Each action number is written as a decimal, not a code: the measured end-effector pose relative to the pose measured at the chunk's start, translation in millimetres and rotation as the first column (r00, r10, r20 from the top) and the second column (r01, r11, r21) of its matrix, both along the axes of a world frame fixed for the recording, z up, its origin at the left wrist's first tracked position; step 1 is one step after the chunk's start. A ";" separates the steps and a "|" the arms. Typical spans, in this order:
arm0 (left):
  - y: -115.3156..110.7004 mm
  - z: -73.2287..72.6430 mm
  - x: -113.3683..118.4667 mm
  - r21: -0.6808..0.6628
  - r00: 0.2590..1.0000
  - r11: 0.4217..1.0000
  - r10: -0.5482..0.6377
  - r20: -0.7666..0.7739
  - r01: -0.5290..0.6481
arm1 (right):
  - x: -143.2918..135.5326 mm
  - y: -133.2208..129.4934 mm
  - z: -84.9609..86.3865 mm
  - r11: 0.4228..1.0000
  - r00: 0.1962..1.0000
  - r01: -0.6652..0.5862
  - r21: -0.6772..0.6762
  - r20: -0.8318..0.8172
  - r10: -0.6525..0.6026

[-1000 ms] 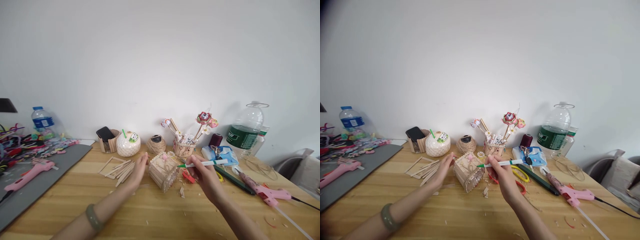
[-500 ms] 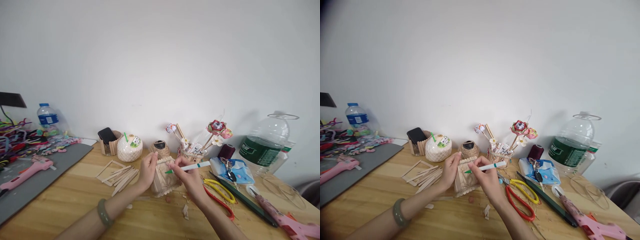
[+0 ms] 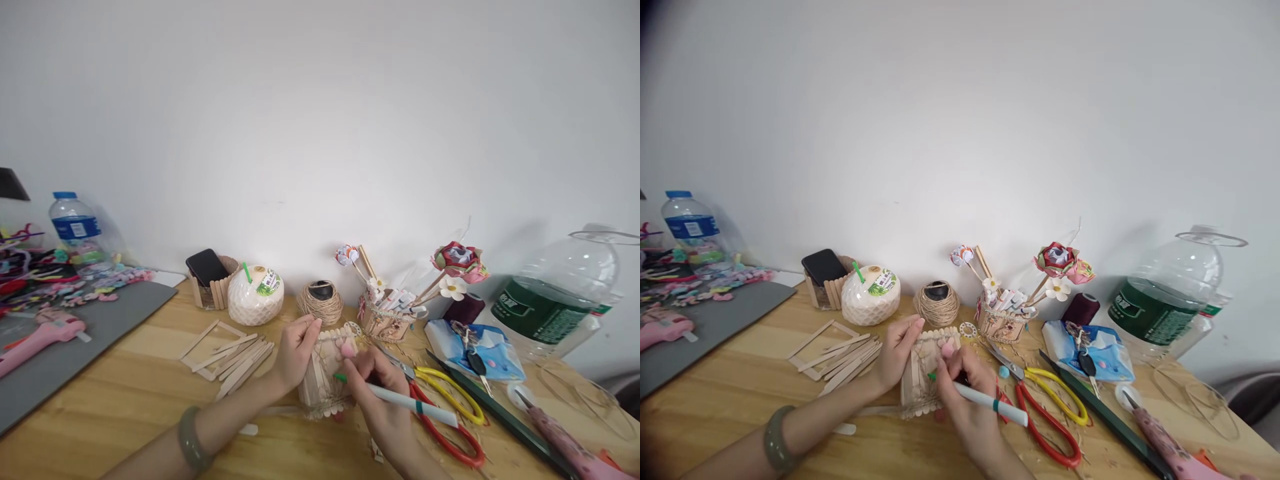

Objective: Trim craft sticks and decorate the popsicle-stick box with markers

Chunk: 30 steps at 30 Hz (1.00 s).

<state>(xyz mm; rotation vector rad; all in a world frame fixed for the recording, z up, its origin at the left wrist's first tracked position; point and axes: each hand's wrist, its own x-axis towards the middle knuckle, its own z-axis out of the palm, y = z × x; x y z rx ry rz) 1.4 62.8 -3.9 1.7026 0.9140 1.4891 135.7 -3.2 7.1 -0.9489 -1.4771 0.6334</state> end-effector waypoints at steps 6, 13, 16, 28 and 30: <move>2.3 -1.5 -2.3 0.035 1.000 0.999 -0.008 -0.023 0.009 | 4.4 -10.9 -5.3 0.998 0.988 -0.067 0.019 0.138 0.064; 0.7 0.6 -3.6 0.078 0.998 0.996 -0.027 -0.051 0.031 | 1.0 -12.0 0.1 0.995 0.968 -0.080 0.058 0.241 0.064; 0.1 1.5 -4.1 0.086 0.998 0.996 -0.028 -0.058 0.033 | 1.3 -12.2 -0.1 0.996 0.962 -0.065 0.056 0.268 0.048; -1.0 1.4 -5.6 0.098 0.996 0.995 -0.027 -0.082 0.035 | 1.7 -11.5 1.5 0.994 0.963 -0.083 0.074 0.263 0.061; -1.0 2.0 -5.5 0.099 0.996 0.995 -0.025 -0.084 0.034 | 1.7 -11.3 2.1 0.995 0.960 -0.078 0.069 0.274 0.056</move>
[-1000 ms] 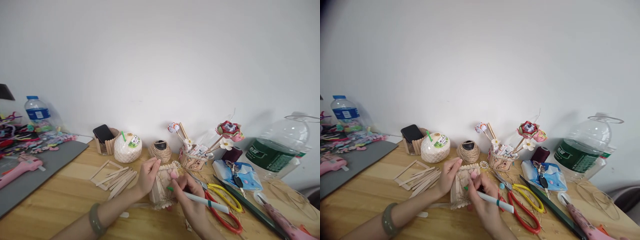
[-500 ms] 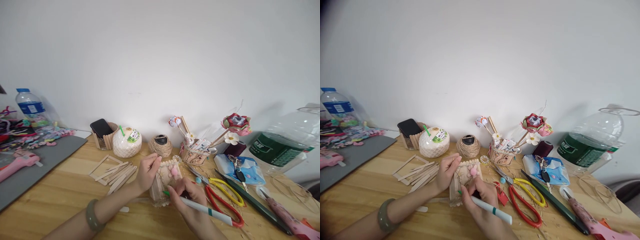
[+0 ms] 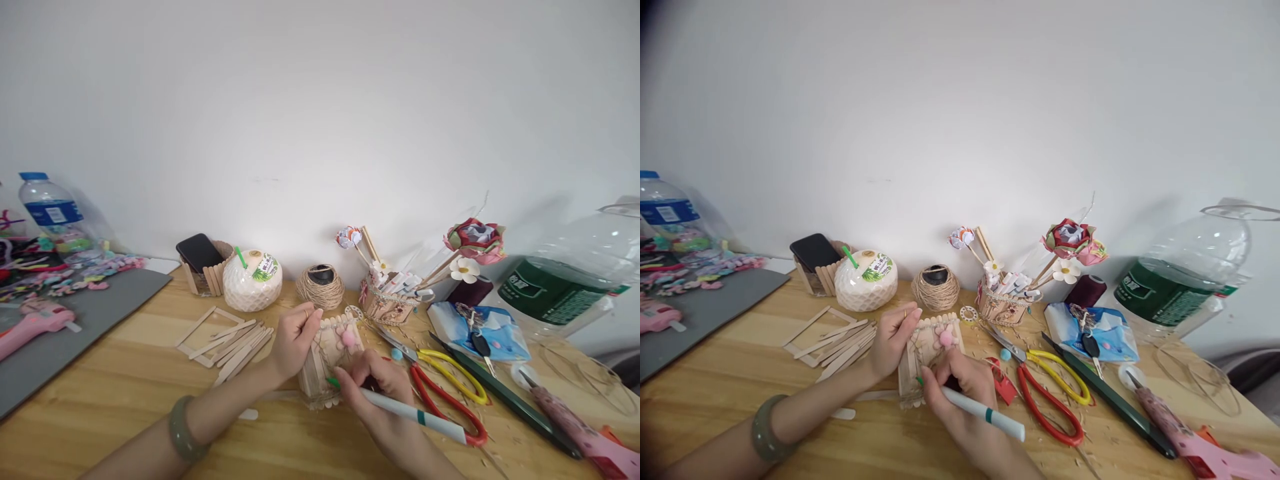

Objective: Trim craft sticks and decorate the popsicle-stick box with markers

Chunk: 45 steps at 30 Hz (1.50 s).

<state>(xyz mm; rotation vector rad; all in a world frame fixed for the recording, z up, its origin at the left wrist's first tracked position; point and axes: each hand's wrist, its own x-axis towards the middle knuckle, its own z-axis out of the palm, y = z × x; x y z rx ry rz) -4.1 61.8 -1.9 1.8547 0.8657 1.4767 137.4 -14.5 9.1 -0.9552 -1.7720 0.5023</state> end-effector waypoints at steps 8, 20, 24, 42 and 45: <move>0.3 0.6 0.8 0.009 1.000 1.000 0.009 -0.007 -0.009 | -2.2 -1.0 3.9 1.000 1.000 0.003 -0.022 -0.013 -0.004; 0.5 0.8 0.5 0.016 1.000 1.000 0.009 -0.009 -0.009 | -3.3 -0.4 -1.4 0.999 0.998 0.049 -0.002 -0.026 -0.049; 1.0 -0.6 0.4 0.015 1.000 1.000 0.008 -0.011 -0.008 | -5.4 -1.0 0.6 0.998 0.998 0.063 0.012 -0.031 -0.063; 2.5 -0.1 0.3 0.018 1.000 1.000 0.006 -0.011 -0.006 | -10.9 -2.1 5.9 0.997 0.996 0.050 0.061 -0.071 -0.046; 2.5 -0.2 0.7 0.020 1.000 1.000 0.007 -0.007 -0.007 | -10.6 -2.2 5.2 0.996 0.997 0.072 0.054 -0.040 -0.070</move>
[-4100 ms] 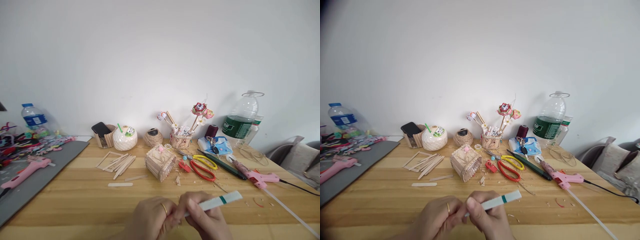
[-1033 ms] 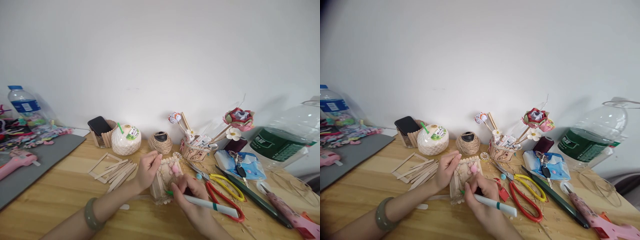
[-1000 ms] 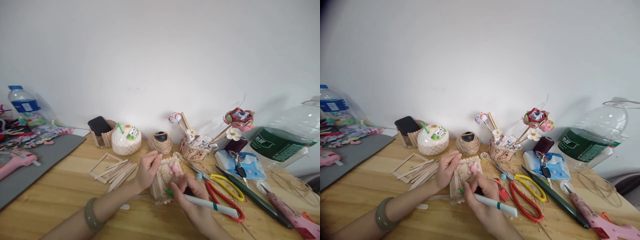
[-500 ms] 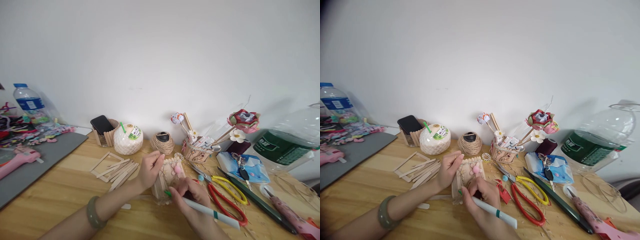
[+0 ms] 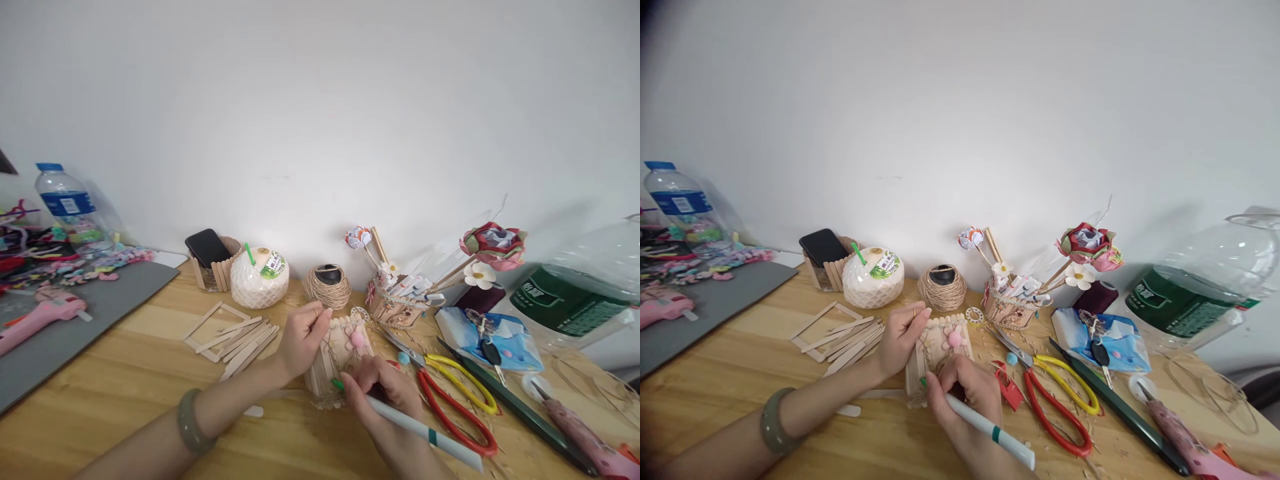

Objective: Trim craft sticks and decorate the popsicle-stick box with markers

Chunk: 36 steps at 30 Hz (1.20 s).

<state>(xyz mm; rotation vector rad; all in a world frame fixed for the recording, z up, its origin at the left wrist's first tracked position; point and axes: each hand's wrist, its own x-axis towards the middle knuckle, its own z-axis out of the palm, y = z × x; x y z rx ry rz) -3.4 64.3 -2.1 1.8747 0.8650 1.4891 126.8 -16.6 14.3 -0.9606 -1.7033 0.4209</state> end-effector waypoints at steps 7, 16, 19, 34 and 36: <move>0.5 -0.2 -1.0 0.005 1.000 1.000 -0.001 -0.001 0.001 | 2.0 0.8 -6.5 0.999 1.000 0.024 -0.040 -0.019 -0.025; 0.6 -0.8 -0.6 -0.003 1.000 1.000 -0.002 0.003 0.002 | 0.7 0.8 -4.7 0.999 0.997 -0.004 -0.045 -0.081 0.000; 0.8 -0.8 -0.9 -0.006 1.000 1.000 -0.005 0.003 0.005 | 0.8 0.9 -4.5 0.998 0.999 -0.015 -0.061 -0.039 0.012; 2.3 -2.6 -1.1 -0.002 1.000 1.000 -0.011 0.009 0.011 | -1.2 -0.8 -3.3 1.000 1.000 -0.007 -0.028 0.004 0.008; 2.8 -2.4 -1.4 -0.001 1.000 1.000 -0.011 0.010 0.011 | -1.1 -0.4 -3.3 1.000 0.999 -0.010 -0.022 0.037 0.011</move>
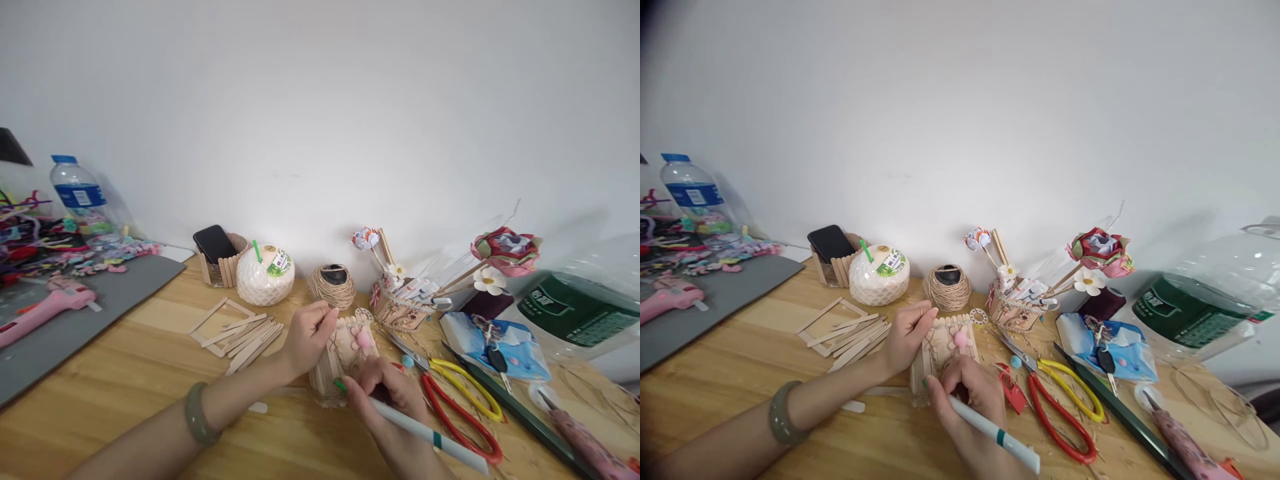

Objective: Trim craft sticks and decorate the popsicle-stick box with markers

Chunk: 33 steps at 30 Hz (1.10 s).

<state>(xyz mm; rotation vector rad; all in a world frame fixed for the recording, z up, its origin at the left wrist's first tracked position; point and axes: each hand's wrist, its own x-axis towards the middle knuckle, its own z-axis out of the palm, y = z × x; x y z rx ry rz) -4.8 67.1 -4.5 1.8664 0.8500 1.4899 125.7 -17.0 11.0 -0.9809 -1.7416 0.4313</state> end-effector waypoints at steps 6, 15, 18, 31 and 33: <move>-0.1 -1.1 0.6 0.002 1.000 1.000 -0.002 0.000 0.002 | -1.0 1.3 1.0 1.000 1.000 -0.009 0.009 -0.026 0.010; 0.7 -1.3 0.8 0.002 1.000 1.000 0.000 -0.004 0.000 | 3.3 1.8 -0.4 1.000 1.000 -0.003 0.014 0.016 0.003; 1.0 -1.0 0.3 0.002 1.000 1.000 -0.001 -0.005 0.001 | 4.0 2.2 -0.5 1.000 1.000 -0.023 0.008 -0.018 0.023; -0.1 0.7 -0.1 -0.007 1.000 1.000 0.002 -0.011 -0.002 | 7.8 4.1 -3.1 0.998 0.997 -0.058 -0.038 -0.051 0.056; -0.4 0.8 -0.4 -0.004 1.000 1.000 0.003 -0.013 -0.003 | 7.8 4.2 -3.0 0.998 0.997 -0.058 -0.022 -0.057 0.057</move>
